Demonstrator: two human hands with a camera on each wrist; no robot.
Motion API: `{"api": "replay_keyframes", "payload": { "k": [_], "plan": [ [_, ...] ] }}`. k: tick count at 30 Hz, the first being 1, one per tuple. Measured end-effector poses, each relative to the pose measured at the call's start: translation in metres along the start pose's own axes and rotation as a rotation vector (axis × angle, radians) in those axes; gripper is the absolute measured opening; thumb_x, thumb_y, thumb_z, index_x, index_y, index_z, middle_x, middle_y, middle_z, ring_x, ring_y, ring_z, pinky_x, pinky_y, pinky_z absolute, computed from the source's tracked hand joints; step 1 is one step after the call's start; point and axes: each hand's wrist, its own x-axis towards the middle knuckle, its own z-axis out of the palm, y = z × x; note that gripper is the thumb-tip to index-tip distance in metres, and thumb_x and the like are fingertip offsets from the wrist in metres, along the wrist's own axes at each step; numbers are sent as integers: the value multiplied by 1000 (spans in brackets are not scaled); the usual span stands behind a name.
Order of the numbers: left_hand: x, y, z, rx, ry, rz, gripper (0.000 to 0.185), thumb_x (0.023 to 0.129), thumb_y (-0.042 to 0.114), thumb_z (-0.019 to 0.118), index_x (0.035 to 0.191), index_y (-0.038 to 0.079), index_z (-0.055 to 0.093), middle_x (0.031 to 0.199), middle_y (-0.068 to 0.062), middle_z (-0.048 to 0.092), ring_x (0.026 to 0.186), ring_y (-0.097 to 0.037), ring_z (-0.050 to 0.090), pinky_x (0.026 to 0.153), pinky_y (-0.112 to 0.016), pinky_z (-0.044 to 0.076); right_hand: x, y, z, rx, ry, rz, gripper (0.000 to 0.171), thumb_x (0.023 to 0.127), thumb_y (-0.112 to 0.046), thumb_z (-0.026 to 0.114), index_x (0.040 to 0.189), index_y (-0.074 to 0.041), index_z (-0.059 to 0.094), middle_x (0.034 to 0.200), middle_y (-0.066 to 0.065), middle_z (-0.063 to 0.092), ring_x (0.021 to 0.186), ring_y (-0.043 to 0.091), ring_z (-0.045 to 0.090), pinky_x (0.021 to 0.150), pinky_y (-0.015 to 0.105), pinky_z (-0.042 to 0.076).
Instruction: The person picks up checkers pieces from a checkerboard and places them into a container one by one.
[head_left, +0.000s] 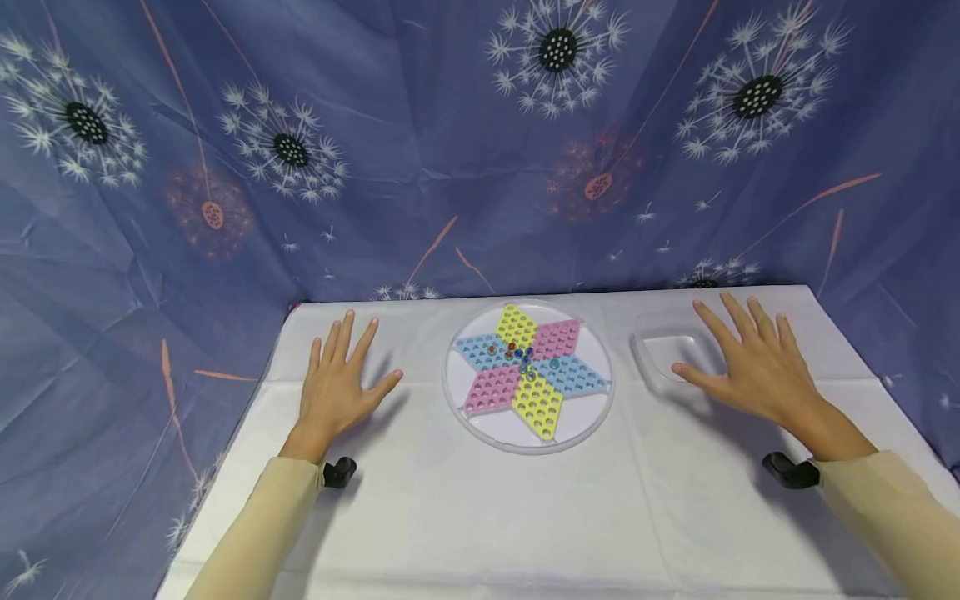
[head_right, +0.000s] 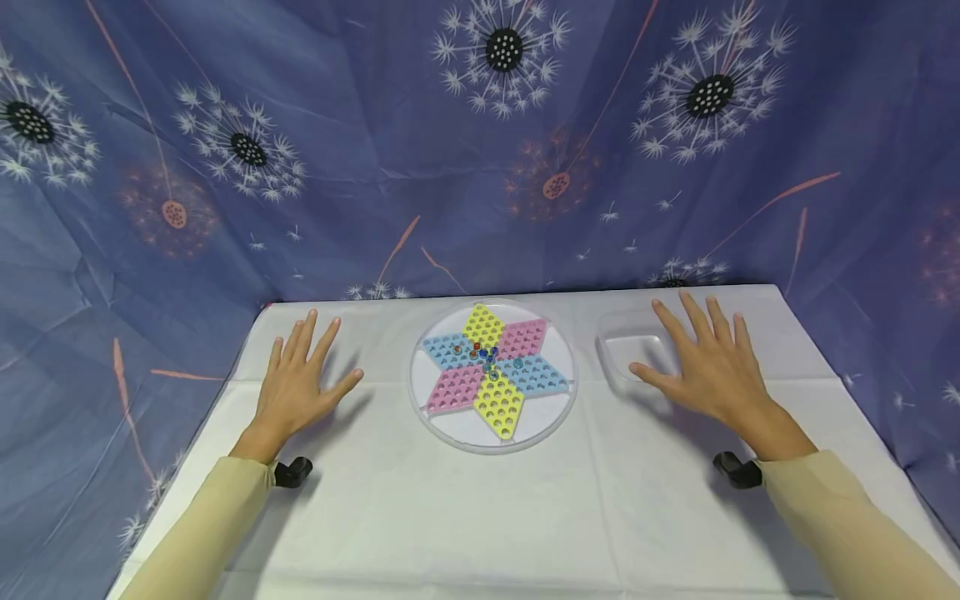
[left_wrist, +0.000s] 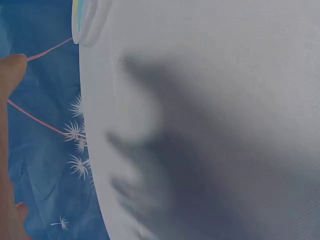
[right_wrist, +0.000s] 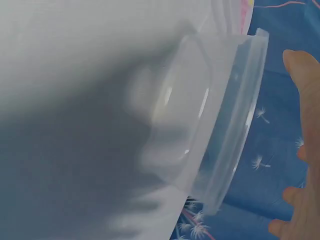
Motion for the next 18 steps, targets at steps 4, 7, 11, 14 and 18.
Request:
{"api": "replay_keyframes", "payload": {
  "k": [4, 7, 11, 14, 18],
  "plan": [
    [3, 6, -1, -68, 16, 3, 91, 93, 65, 60, 166, 29, 19, 171, -15, 14, 151, -45, 25, 121, -66, 21, 10, -9, -5, 67, 60, -47, 99, 85, -60, 74, 165, -22, 27, 170, 19, 17, 148, 56, 20, 111, 80, 16],
    [7, 13, -3, -178, 7, -6, 92, 93, 62, 63, 166, 27, 20, 170, -15, 17, 145, -47, 33, 116, -68, 28, 22, -22, -9, 142, 102, -93, 96, 83, -53, 79, 162, -21, 34, 165, 21, 28, 139, 59, 31, 98, 81, 29],
    [13, 26, -2, -365, -26, -18, 95, 92, 56, 69, 166, 24, 20, 170, -13, 18, 146, -45, 32, 116, -69, 27, 38, -39, -13, 213, 147, -180, 94, 80, -43, 86, 159, -19, 40, 156, 24, 40, 130, 59, 40, 94, 78, 35],
    [16, 35, 1, -492, -76, -29, 102, 88, 52, 77, 166, 26, 17, 171, -9, 16, 147, -40, 34, 117, -67, 31, 48, -52, -14, 272, 143, -232, 91, 80, -36, 88, 157, -15, 44, 150, 24, 45, 126, 53, 44, 93, 72, 39],
    [17, 46, 7, -609, -152, -61, 118, 78, 44, 90, 166, 31, 13, 171, -5, 17, 147, -35, 37, 115, -65, 37, 59, -71, -15, 369, 38, -224, 86, 85, -33, 86, 157, -14, 43, 146, 21, 47, 123, 43, 46, 96, 67, 42]
  ]
}}
